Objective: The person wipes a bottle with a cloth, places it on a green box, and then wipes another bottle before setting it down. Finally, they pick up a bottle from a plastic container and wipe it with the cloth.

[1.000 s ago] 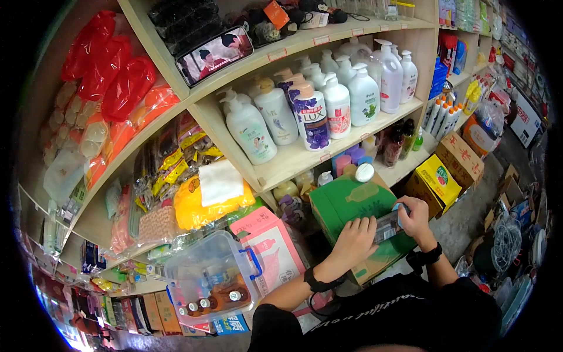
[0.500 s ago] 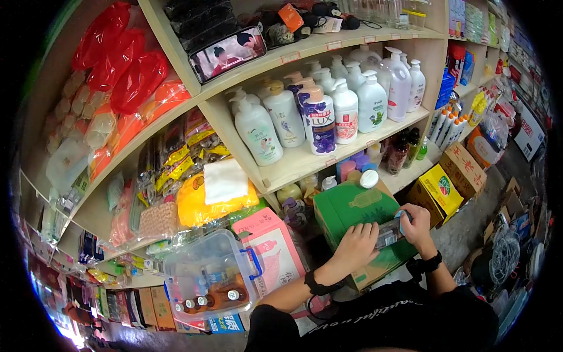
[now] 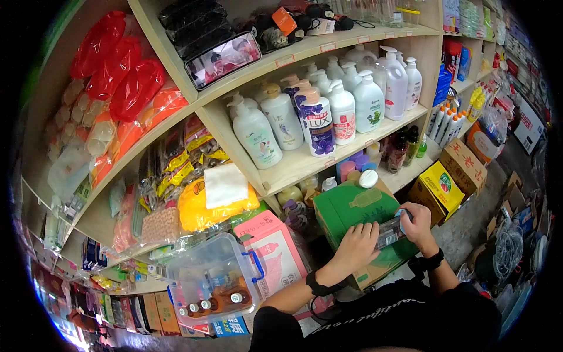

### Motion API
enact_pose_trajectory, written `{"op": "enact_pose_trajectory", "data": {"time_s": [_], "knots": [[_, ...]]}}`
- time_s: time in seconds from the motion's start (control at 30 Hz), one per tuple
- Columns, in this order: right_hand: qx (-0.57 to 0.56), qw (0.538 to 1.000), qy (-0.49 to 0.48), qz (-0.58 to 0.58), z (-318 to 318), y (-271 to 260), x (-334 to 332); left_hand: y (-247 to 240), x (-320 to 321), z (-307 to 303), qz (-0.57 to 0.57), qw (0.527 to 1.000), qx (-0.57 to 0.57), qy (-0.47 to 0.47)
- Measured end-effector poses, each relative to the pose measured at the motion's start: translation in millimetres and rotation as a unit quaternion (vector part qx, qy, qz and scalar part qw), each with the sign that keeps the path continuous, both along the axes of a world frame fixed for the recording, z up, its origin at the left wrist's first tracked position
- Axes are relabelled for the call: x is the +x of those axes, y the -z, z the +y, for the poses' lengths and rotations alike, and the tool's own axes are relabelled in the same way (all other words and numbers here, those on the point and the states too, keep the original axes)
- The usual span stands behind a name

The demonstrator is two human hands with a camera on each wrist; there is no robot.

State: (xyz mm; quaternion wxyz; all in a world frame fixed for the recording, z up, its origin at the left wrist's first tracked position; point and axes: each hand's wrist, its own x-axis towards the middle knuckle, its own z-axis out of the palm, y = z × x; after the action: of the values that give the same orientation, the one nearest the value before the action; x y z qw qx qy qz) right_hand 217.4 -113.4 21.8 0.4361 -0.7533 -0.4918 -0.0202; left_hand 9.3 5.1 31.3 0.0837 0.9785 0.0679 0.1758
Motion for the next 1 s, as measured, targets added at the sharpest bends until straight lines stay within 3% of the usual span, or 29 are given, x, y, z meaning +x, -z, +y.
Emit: {"op": "enact_pose_trajectory", "data": {"time_s": [1.0], "knots": [[-0.002, 1.0, 0.004, -0.002, -0.1, 0.4, 0.1, 0.5, 0.2, 0.7, 0.002, 1.0, 0.013, -0.004]]}}
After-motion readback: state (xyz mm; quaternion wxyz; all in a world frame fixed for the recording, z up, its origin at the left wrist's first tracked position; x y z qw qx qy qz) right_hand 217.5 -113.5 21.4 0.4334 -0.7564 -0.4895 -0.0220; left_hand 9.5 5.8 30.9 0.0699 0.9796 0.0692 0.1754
